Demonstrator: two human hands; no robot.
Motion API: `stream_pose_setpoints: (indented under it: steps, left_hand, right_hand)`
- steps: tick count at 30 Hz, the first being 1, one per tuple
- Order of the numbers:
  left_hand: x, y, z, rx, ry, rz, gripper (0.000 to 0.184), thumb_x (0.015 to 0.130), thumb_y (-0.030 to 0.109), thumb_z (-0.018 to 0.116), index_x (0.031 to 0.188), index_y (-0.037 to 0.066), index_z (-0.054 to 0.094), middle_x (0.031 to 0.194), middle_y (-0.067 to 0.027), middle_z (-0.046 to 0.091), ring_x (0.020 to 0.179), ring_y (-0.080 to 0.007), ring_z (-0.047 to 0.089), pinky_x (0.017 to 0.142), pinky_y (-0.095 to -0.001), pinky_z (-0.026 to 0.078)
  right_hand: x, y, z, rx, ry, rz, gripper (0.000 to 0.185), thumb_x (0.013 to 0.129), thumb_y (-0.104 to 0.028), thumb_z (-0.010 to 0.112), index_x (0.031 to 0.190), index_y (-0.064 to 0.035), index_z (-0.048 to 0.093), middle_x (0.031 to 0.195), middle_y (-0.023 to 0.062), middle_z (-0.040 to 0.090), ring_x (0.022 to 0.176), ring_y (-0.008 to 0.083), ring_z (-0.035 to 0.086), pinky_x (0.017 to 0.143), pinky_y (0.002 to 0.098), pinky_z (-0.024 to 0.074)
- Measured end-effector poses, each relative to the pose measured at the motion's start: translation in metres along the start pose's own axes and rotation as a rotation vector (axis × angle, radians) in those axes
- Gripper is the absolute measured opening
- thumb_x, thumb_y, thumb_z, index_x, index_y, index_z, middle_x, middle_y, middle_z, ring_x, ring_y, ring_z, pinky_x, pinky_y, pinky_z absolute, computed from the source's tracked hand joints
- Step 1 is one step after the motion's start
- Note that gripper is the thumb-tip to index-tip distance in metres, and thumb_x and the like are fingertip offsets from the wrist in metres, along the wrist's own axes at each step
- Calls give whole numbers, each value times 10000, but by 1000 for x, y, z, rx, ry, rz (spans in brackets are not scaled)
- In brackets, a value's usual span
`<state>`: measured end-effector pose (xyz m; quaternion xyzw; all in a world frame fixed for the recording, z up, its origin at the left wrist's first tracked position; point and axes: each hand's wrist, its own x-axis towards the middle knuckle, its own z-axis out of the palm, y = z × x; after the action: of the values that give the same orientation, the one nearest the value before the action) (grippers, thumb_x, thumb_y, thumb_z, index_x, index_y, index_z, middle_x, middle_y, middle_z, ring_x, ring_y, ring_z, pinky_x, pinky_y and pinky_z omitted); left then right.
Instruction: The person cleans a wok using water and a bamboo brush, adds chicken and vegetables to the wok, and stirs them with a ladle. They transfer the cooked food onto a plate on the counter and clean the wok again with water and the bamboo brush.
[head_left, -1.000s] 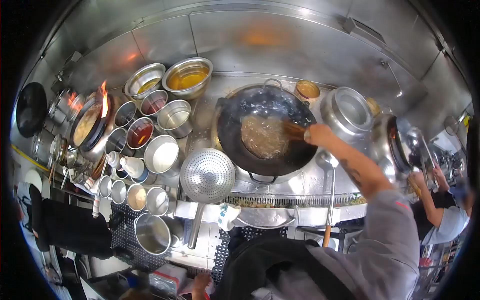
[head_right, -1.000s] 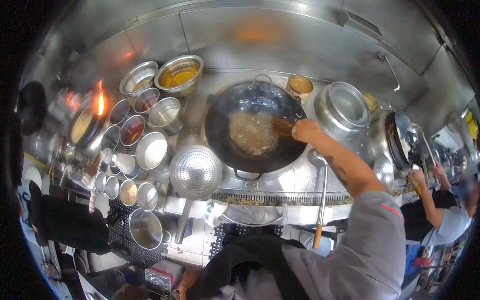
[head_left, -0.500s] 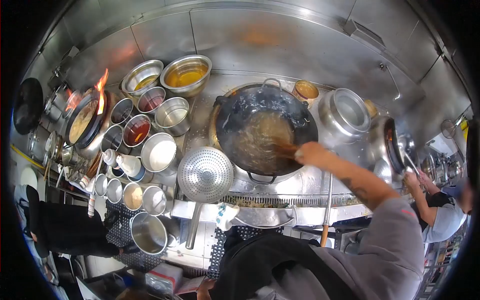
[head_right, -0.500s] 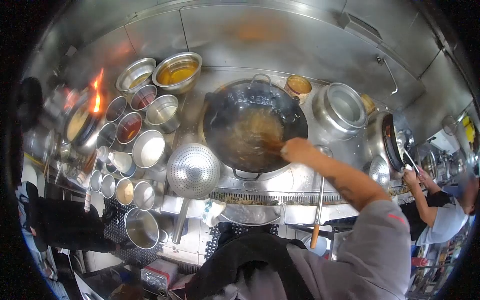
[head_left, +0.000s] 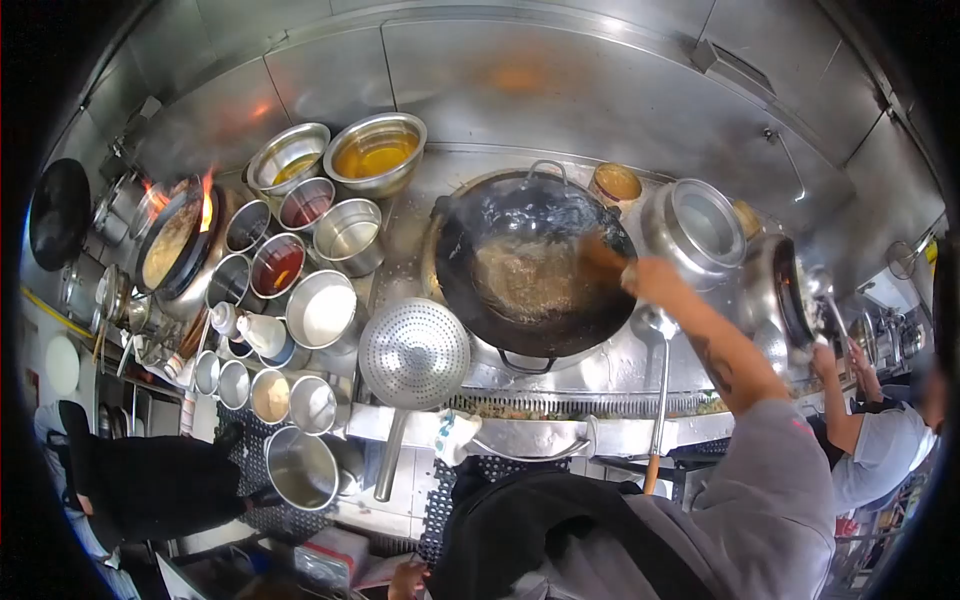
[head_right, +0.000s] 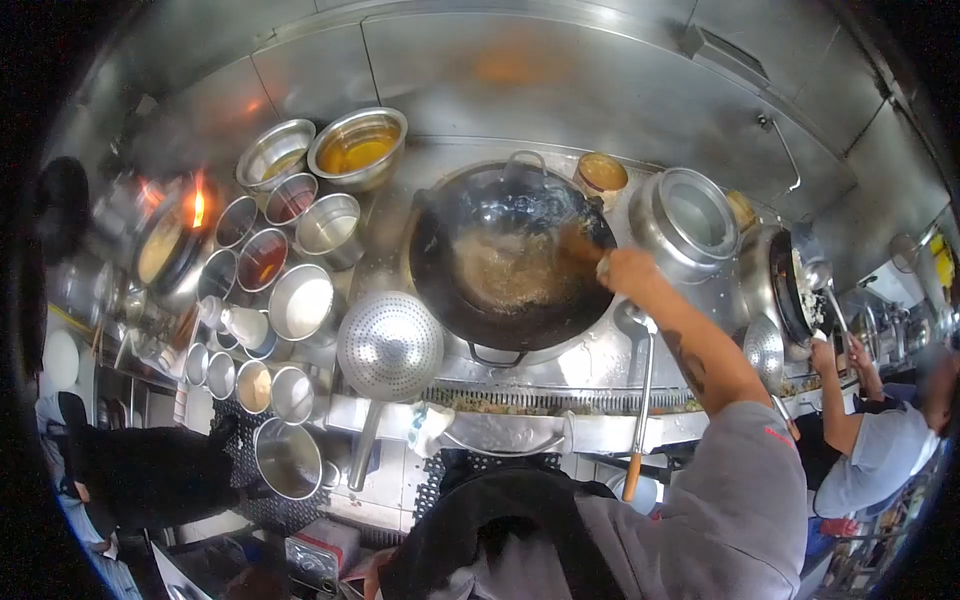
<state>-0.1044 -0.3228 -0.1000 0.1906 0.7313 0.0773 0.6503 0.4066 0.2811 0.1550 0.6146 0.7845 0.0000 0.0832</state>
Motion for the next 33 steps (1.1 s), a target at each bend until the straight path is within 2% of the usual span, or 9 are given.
stream_pose_setpoints:
  steps: [6,7,9,13,17,21,26,29,33]
  left_hand:
    - [-5,7,5,-3,-24,-24,216,926,282,527,919,99,642,736,-14,649,559,-117,598,466,-278,474]
    - [-4,10,6,-3,-26,-16,215,926,282,529,919,99,642,734,-12,648,558,-116,597,465,-278,474]
    - [1,16,5,-12,-40,14,214,924,283,532,919,99,643,730,-9,645,557,-114,595,465,-277,473]
    - [21,23,-2,-46,-170,113,211,921,284,540,920,100,645,723,-2,641,555,-109,591,465,-275,471]
    - [-7,44,12,-1,71,-69,202,898,310,602,914,117,663,715,15,632,562,-97,589,475,-276,471]
    - [20,17,1,70,-85,168,194,867,293,634,918,111,677,730,9,646,571,-96,594,490,-277,478]
    - [32,15,11,93,78,-119,225,872,305,638,912,89,687,717,-5,646,592,-98,590,518,-275,478]
    - [23,26,-9,-86,82,72,249,899,308,624,886,68,689,707,-8,637,610,-94,582,534,-265,466]
    - [-39,174,-4,-40,-146,131,292,917,290,625,962,9,689,768,-28,655,673,-107,598,600,-262,479]
  right_hand:
    - [80,-36,-11,44,22,45,364,806,-413,628,972,-99,709,939,188,682,914,338,664,803,443,531]
    - [121,-40,12,86,123,-121,379,814,-402,596,962,-71,704,888,179,690,866,352,673,782,442,538]
    - [137,-106,-5,231,31,56,346,813,-361,591,877,-34,684,877,186,688,845,354,675,779,451,535]
    - [53,-167,9,177,-82,-180,346,809,-342,610,940,-29,676,915,214,678,893,353,666,792,451,534]
    - [-23,-119,-11,73,-256,-300,370,816,-387,620,962,-54,686,916,161,694,880,343,672,785,453,538]
    - [23,-55,-41,-62,-234,3,318,799,-333,631,905,-49,727,940,212,695,915,342,684,784,449,546]
    - [59,-52,21,63,96,-13,354,801,-380,642,918,-53,712,938,191,697,924,341,676,832,446,529]
    - [26,-35,3,113,28,-28,346,807,-372,633,873,-42,710,922,203,694,919,338,679,840,432,532]
    - [93,-36,-11,28,25,-53,346,791,-423,645,956,-122,693,964,172,688,919,338,667,821,448,528]
